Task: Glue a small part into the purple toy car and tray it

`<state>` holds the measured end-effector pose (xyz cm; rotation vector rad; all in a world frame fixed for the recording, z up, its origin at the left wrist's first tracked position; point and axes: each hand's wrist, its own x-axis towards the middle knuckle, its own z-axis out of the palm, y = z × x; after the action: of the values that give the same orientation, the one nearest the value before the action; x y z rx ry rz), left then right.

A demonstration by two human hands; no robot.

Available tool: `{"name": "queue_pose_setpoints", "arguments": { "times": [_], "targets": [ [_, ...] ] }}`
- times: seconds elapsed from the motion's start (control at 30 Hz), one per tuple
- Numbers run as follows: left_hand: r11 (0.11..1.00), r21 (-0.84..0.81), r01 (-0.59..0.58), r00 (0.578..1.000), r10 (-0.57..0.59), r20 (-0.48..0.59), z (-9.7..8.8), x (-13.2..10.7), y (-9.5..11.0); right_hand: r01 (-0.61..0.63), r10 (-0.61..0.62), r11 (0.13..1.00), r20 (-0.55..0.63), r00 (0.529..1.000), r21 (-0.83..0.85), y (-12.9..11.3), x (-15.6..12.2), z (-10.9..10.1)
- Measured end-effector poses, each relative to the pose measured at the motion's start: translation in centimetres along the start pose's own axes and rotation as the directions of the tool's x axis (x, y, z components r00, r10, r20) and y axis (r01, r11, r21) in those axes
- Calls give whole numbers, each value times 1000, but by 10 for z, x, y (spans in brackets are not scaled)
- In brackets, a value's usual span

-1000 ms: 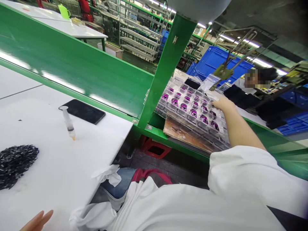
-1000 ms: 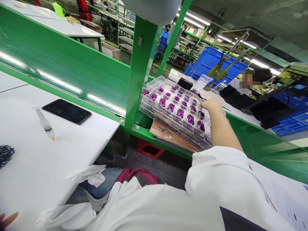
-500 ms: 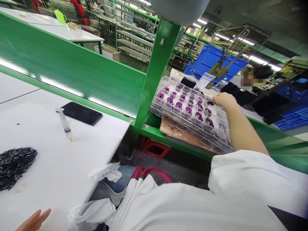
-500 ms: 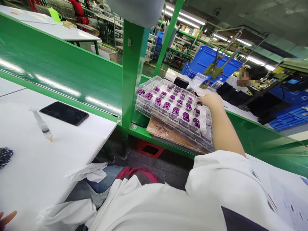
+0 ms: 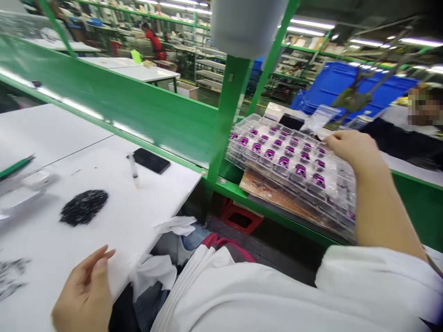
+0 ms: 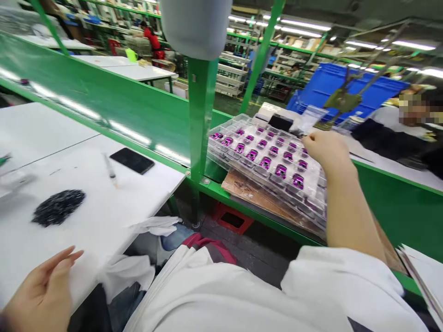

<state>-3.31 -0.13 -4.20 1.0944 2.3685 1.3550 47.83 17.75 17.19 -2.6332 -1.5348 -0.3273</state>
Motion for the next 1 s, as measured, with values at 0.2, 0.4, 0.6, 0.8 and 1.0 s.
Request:
{"name": "queue_pose_setpoints", "arguments": {
  "times": [0.2,0.4,0.6,0.8,1.0],
  "targets": [
    [997,63,-52,999,53,-12,-3,-25,47,430,-578,696,94,811,574,-48,-79,21],
    [991,104,-79,997,79,1,-4,-33,44,409,-952,305,269,146,860,-153,-154,116],
    [992,99,-75,996,78,-31,-3,-38,50,401,-979,176,203,-24,899,-204,-195,159],
    [996,76,-45,997,49,-56,-3,-39,51,315,-983,117,155,-96,942,-218,-196,161],
    [1000,15,-2,1000,2,-13,-8,-41,53,145,-978,39,68,-199,989,-226,-172,140]
  ]
}}
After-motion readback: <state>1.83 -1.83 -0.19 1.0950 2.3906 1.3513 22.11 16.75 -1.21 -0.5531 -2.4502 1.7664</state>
